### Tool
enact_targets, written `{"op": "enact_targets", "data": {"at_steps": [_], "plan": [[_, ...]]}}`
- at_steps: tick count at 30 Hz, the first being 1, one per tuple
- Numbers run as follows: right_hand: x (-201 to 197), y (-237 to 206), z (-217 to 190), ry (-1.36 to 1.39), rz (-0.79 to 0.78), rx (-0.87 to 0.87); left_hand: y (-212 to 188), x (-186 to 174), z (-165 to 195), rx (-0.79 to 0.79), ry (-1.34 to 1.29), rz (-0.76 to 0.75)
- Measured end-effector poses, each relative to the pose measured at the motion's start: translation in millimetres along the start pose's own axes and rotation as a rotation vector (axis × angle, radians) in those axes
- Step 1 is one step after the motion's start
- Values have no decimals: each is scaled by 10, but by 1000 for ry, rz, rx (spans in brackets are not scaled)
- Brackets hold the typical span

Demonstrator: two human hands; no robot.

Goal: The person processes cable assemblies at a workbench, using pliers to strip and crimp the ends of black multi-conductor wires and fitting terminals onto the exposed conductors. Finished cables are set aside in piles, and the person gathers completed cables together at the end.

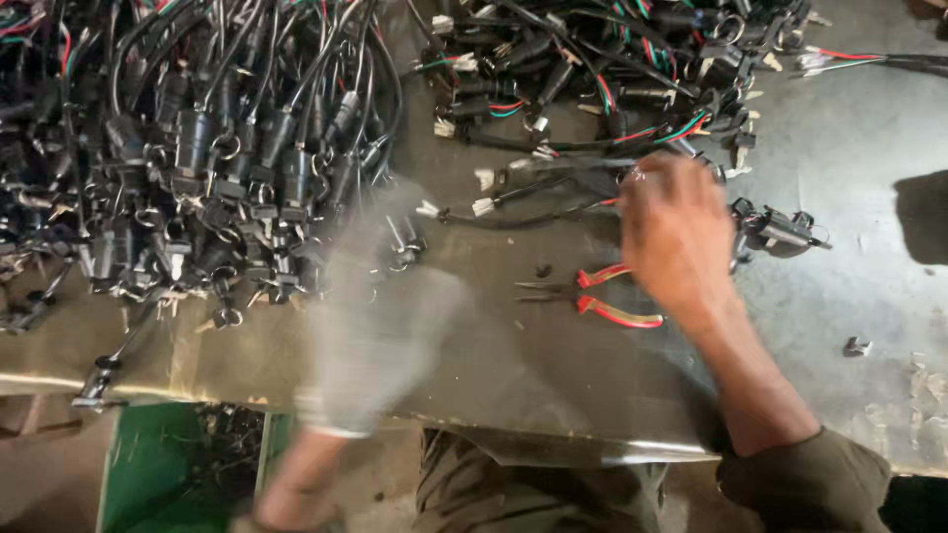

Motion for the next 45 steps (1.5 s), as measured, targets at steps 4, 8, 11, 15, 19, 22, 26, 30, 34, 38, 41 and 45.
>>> {"op": "enact_targets", "data": {"at_steps": [4, 8, 11, 15, 19, 22, 26, 30, 34, 38, 41, 45], "plan": [[-360, 88, 575, 536, 111, 205, -77, 879, 356, 100, -64, -211], [-393, 155, 385, 1617, 34, 468, 44, 1042, 672, 200, -144, -109], [-620, -40, -287, 1967, -10, 289, 104, 1150, 683, 230, -263, -123], [-795, -481, -344, 2047, 265, 174, -80, 1318, 625, 311, -424, -192], [-695, -673, -573, 2128, 188, 170, -122, 1602, -196, -204, -1068, -38], [-735, -768, -980, 1589, -156, 61, -122, 1987, -244, -238, -1296, -291], [-717, -1145, -422, 1163, 125, 481, -407, 2142, -349, -422, -1363, -515], [-565, -946, -1001, 525, -99, -178, -451, 1726, -661, -527, -1810, 37], [-133, -828, -759, 746, -311, 188, -217, 1380, -85, -50, -1120, -214], [-492, -830, -759, 355, -83, -139, -112, 1377, 102, -79, -1241, -238], [-551, -1112, -206, 738, 102, 95, -145, 1423, 489, 82, -1063, -392], [-760, -1255, -1, 1392, 274, -91, -358, 1501, 852, 149, -726, -439]]}}
Point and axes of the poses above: each hand's wrist, its own y-axis towards the middle knuckle, its own x-axis out of the palm, z = x × y, the point moved 10 cm from there along y, towards the middle knuckle, and after that the axes turned 11 degrees about -z, right-handed, at the moved point
